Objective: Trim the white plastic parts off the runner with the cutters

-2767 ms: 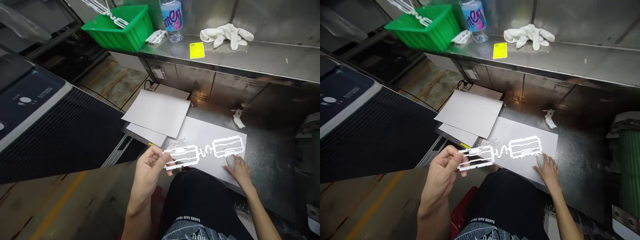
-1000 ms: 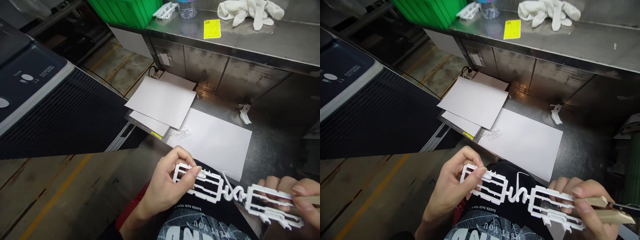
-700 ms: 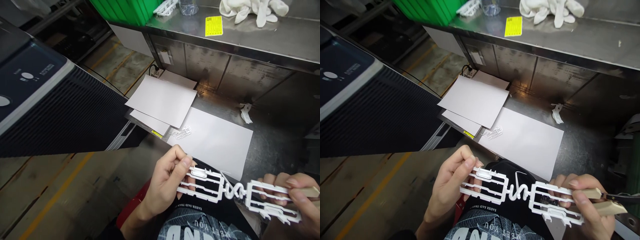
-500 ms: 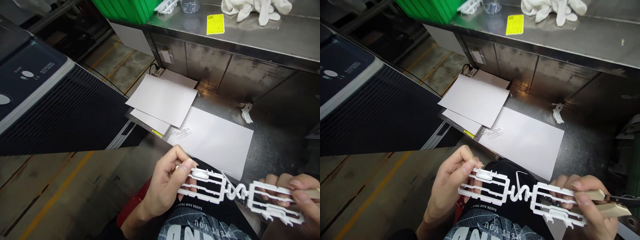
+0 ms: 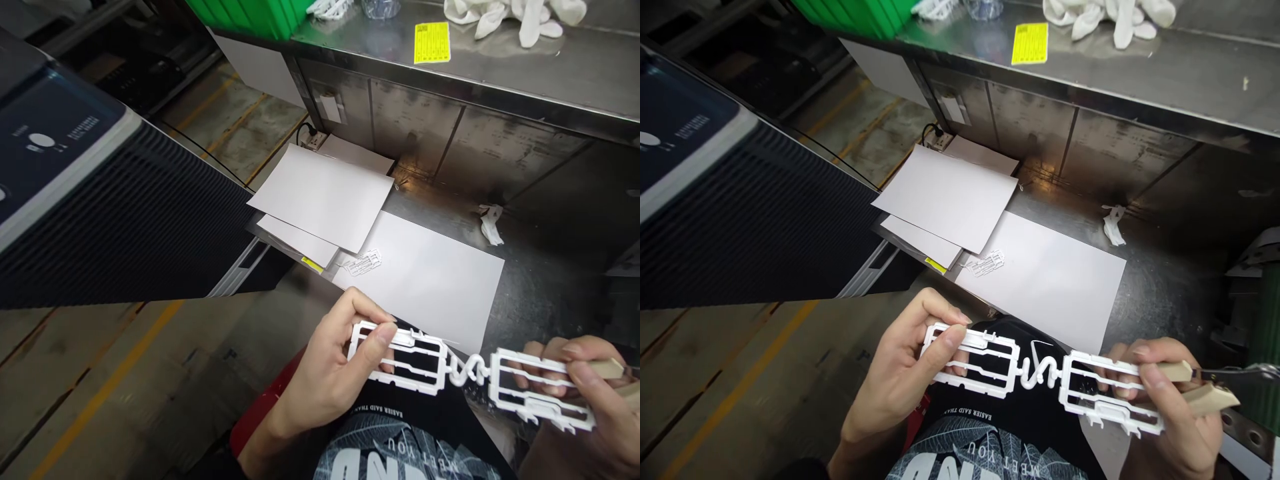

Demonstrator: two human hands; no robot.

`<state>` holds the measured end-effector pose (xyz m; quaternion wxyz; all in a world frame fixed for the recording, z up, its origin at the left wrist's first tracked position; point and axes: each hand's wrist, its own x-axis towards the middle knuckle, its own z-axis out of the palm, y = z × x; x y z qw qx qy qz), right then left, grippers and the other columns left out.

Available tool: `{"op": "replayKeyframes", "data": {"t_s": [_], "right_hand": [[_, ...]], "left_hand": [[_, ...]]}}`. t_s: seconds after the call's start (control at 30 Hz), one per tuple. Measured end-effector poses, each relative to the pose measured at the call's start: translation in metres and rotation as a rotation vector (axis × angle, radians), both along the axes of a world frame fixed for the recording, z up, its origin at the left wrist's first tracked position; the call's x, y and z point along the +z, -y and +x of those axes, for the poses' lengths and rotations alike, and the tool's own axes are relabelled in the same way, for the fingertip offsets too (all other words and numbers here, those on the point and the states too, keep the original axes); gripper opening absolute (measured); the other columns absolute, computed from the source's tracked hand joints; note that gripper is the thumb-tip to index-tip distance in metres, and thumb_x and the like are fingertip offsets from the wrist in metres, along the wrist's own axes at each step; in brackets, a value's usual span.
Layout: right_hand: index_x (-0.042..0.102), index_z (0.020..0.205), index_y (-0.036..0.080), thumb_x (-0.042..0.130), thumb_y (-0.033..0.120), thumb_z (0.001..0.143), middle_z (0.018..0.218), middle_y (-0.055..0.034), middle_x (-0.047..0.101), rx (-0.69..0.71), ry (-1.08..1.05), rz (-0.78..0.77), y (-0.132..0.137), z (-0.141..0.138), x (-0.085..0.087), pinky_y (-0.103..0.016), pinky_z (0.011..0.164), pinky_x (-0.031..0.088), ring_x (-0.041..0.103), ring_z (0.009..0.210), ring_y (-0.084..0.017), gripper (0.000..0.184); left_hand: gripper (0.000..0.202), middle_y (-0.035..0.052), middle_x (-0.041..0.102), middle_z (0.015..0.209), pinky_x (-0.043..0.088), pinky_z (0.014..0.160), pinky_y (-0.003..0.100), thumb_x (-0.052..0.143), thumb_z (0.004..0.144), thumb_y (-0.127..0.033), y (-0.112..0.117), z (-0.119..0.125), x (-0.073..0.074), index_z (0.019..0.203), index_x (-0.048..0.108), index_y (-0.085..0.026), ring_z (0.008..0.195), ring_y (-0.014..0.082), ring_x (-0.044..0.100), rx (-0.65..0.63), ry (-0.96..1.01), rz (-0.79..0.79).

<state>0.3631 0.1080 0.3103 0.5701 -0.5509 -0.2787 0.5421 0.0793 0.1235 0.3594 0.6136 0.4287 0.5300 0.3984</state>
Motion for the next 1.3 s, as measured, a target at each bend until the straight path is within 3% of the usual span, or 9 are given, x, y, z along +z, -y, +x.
{"op": "replayKeyframes", "data": {"t_s": [0.13,0.23,0.5,0.73,0.9,1.07,1.13,1.2,1.3], "right_hand": [[0.073,0.081,0.032,0.073,0.035,0.074,0.041,0.0011,0.043,-0.026,0.052,0.034,-0.008,-0.001,0.001,-0.038,0.041,0.039,0.039,0.038,-0.019,0.008],[0.072,0.08,0.031,0.074,0.035,0.073,0.043,0.0012,0.044,-0.02,0.016,-0.003,-0.009,0.002,0.0,-0.037,0.04,0.04,0.04,0.039,-0.017,0.009],[0.068,0.088,0.027,0.086,0.038,0.063,0.047,0.0041,0.047,-0.043,-0.101,-0.393,-0.019,-0.002,0.005,-0.026,0.041,0.039,0.046,0.041,-0.012,0.033],[0.07,0.089,0.027,0.092,0.04,0.054,0.045,0.0034,0.051,-0.019,-0.13,-0.512,-0.02,-0.004,0.007,-0.02,0.038,0.045,0.048,0.04,-0.012,0.044],[0.071,0.085,0.026,0.092,0.037,0.052,0.044,0.0033,0.051,-0.001,-0.164,-0.55,-0.024,-0.005,0.01,-0.019,0.034,0.044,0.048,0.039,-0.012,0.041],[0.073,0.086,0.023,0.093,0.033,0.05,0.047,0.0037,0.051,0.028,-0.255,-0.607,-0.024,0.0,-0.004,-0.019,0.039,0.045,0.049,0.042,-0.01,0.043],[0.072,0.087,0.023,0.093,0.036,0.052,0.047,0.0038,0.051,0.068,-0.24,-0.571,-0.02,0.001,-0.012,-0.02,0.039,0.044,0.049,0.042,-0.011,0.043],[0.071,0.091,0.026,0.091,0.041,0.06,0.053,0.0026,0.057,0.086,-0.132,-0.455,-0.014,0.0,-0.018,-0.024,0.04,0.045,0.052,0.044,-0.014,0.04],[0.07,0.093,0.031,0.085,0.042,0.073,0.073,-0.0002,0.068,0.042,0.125,-0.165,-0.007,0.0,-0.021,-0.032,0.05,0.053,0.064,0.061,-0.021,0.028]], "left_hand": [[0.022,-0.0044,0.057,0.063,0.043,0.054,0.021,0.059,0.1,-0.045,0.004,0.007,0.006,0.1,0.057,-0.023,0.056,0.0092,0.052,0.086,0.028,-0.08],[0.022,-0.004,0.057,0.064,0.042,0.054,0.02,0.057,0.101,-0.045,0.006,0.008,0.006,0.101,0.056,-0.023,0.056,0.0086,0.051,0.063,0.106,-0.08],[0.026,-0.0024,0.063,0.069,0.04,0.047,0.015,0.059,0.098,-0.048,-0.002,0.001,0.001,0.101,0.056,-0.022,0.055,0.0076,0.055,0.05,0.34,-0.207],[0.019,-0.0046,0.067,0.067,0.035,0.036,0.009,0.054,0.101,-0.042,-0.006,-0.001,-0.002,0.097,0.053,-0.023,0.044,0.0054,0.056,0.04,0.448,-0.195],[0.024,-0.0046,0.066,0.061,0.03,0.031,0.008,0.057,0.099,-0.044,-0.007,-0.001,0.001,0.091,0.05,-0.023,0.037,0.0058,0.053,0.038,0.487,-0.22],[0.028,-0.004,0.067,0.06,0.03,0.03,0.009,0.056,0.099,-0.047,-0.009,0.0,0.002,0.088,0.047,-0.023,0.036,0.0067,0.054,0.02,0.531,-0.226],[0.029,-0.0036,0.069,0.062,0.033,0.031,0.01,0.057,0.099,-0.049,-0.008,0.0,0.003,0.091,0.047,-0.023,0.039,0.0085,0.058,0.01,0.54,-0.216],[0.026,-0.0024,0.072,0.07,0.048,0.039,0.015,0.062,0.097,-0.048,-0.006,-0.001,0.004,0.098,0.052,-0.024,0.05,0.0113,0.066,0.022,0.472,-0.153],[0.027,-0.0005,0.077,0.084,0.063,0.069,0.023,0.072,0.093,-0.033,-0.001,-0.005,0.002,0.117,0.06,-0.026,0.076,0.0146,0.076,0.037,0.15,0.045]]}}
